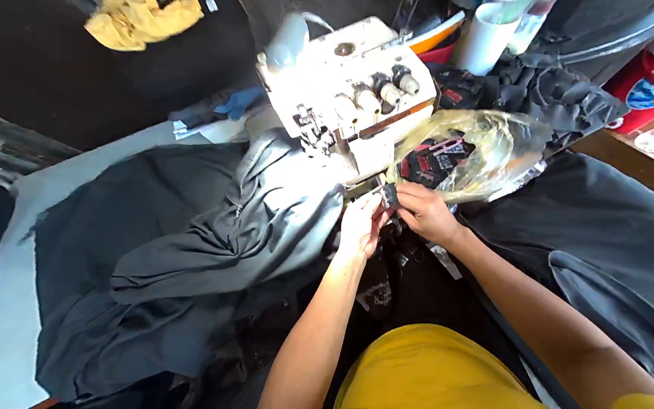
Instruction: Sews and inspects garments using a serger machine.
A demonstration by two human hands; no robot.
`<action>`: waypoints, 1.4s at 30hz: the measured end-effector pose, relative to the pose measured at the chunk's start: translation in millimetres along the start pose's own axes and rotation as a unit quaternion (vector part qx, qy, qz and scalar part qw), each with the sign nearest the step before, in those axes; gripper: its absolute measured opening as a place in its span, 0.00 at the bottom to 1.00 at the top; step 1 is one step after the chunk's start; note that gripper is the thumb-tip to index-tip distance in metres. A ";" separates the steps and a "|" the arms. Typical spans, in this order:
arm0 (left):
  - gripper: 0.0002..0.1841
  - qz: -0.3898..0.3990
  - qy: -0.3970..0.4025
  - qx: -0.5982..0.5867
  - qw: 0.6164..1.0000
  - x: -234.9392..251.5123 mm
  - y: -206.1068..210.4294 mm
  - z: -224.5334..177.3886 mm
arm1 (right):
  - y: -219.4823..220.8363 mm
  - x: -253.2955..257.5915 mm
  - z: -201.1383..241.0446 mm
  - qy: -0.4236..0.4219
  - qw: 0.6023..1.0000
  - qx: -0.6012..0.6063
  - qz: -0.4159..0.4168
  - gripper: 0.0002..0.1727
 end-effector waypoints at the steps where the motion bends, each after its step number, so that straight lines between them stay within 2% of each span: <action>1: 0.12 0.000 0.001 -0.012 1.000 0.1 -1.7 1.9 | -4.3 -4.0 4.7 -0.004 1.000 -0.015 -0.013 0.11; 4: 0.09 -0.016 0.003 -0.051 0.999 -1.1 -5.8 5.1 | -7.1 -37.1 29.6 -0.044 0.997 -0.017 -0.068 0.13; 6: 0.08 -0.024 0.000 -0.064 0.998 -2.1 -7.7 4.8 | 12.1 -79.1 46.2 -0.047 0.998 -0.023 0.030 0.09; 7: 0.08 -0.027 0.001 -0.066 0.997 -2.3 -7.9 4.4 | 27.7 -98.2 47.0 -0.010 0.992 -0.048 0.114 0.09; 8: 0.08 -0.025 0.002 -0.065 0.998 -2.1 -8.2 4.2 | 43.7 -113.6 42.5 0.073 0.970 -0.074 0.220 0.12; 9: 0.08 -0.022 0.002 -0.059 0.998 -2.0 -8.2 4.0 | 58.3 -123.1 31.6 0.179 0.927 -0.079 0.319 0.19; 10: 0.08 -0.019 0.001 -0.052 0.998 -2.0 -7.3 3.2 | 67.6 -126.7 17.1 0.265 0.886 -0.076 0.373 0.22; 11: 0.08 -0.016 -0.002 -0.046 0.999 -2.7 -6.1 1.9 | 68.9 -125.7 6.0 0.302 0.873 -0.068 0.377 0.20; 13: 0.08 -0.006 -0.018 -0.032 0.999 -10.7 -6.4 0.1 | 49.0 -114.0 3.4 0.298 0.897 0.011 0.325 0.15; 14: 0.09 0.010 -0.026 -0.027 0.999 -19.4 -8.9 -0.6 | 31.0 -106.5 10.1 0.258 0.924 0.066 0.274 0.13; 16: 0.11 0.046 -0.015 -0.025 0.999 -38.8 -16.0 -6.1 | -14.7 -82.1 27.8 0.142 0.978 0.104 0.109 0.12; 18: 0.12 0.059 0.009 -0.047 0.997 -57.5 -24.6 -11.7 | -66.7 -49.9 36.9 0.067 0.996 0.024 -0.050 0.11; 20: 0.12 0.048 0.023 -0.065 0.996 -67.1 -31.1 -16.4 | -99.8 -18.3 19.2 0.026 0.985 -0.088 -0.144 0.11; 21: 0.12 0.035 0.030 -0.061 0.997 -69.1 -32.0 -18.1 | -105.6 -4.2 3.7 0.030 0.983 -0.121 -0.136 0.12; 23: 0.11 0.010 0.048 -0.036 0.998 -72.7 -30.6 -21.1 | -102.8 17.7 -20.7 0.109 0.981 -0.162 -0.016 0.14; 24: 0.11 0.004 0.063 -0.018 0.998 -74.8 -30.2 -22.8 | -97.7 23.8 -22.7 0.147 0.975 -0.167 0.018 0.15; 26: 0.11 -0.001 0.101 0.012 0.995 -77.9 -30.0 -28.2 | -87.3 32.5 -2.8 0.132 0.981 -0.140 -0.022 0.14; 27: 0.11 -0.008 0.117 0.022 0.993 -80.8 -30.6 -28.7 | -80.9 32.7 14.6 0.119 0.988 -0.089 -0.048 0.13; 29: 0.11 -0.014 0.154 0.044 0.987 -84.8 -33.1 -28.1 | -61.8 27.5 46.6 0.145 0.986 0.073 -0.033 0.13; 32: 0.13 -0.008 0.214 0.110 0.971 -89.4 -35.6 -27.8 | -32.0 22.5 71.8 0.220 0.930 0.294 0.036 0.14; 38: 0.14 -0.042 0.320 0.194 0.926 -102.8 -36.6 -24.5 | -19.5 17.8 91.2 0.275 0.877 0.393 0.023 0.10; 42: 0.13 -0.056 0.369 0.231 0.899 -105.9 -37.4 -18.7 | -17.0 17.3 98.8 0.281 0.864 0.417 0.016 0.07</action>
Point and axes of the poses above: each hand's wrist, its own x-axis towards the middle knuckle, its own y-axis out of the palm, z = x × y, the point moved 1 cm from there along x, towards the middle knuckle
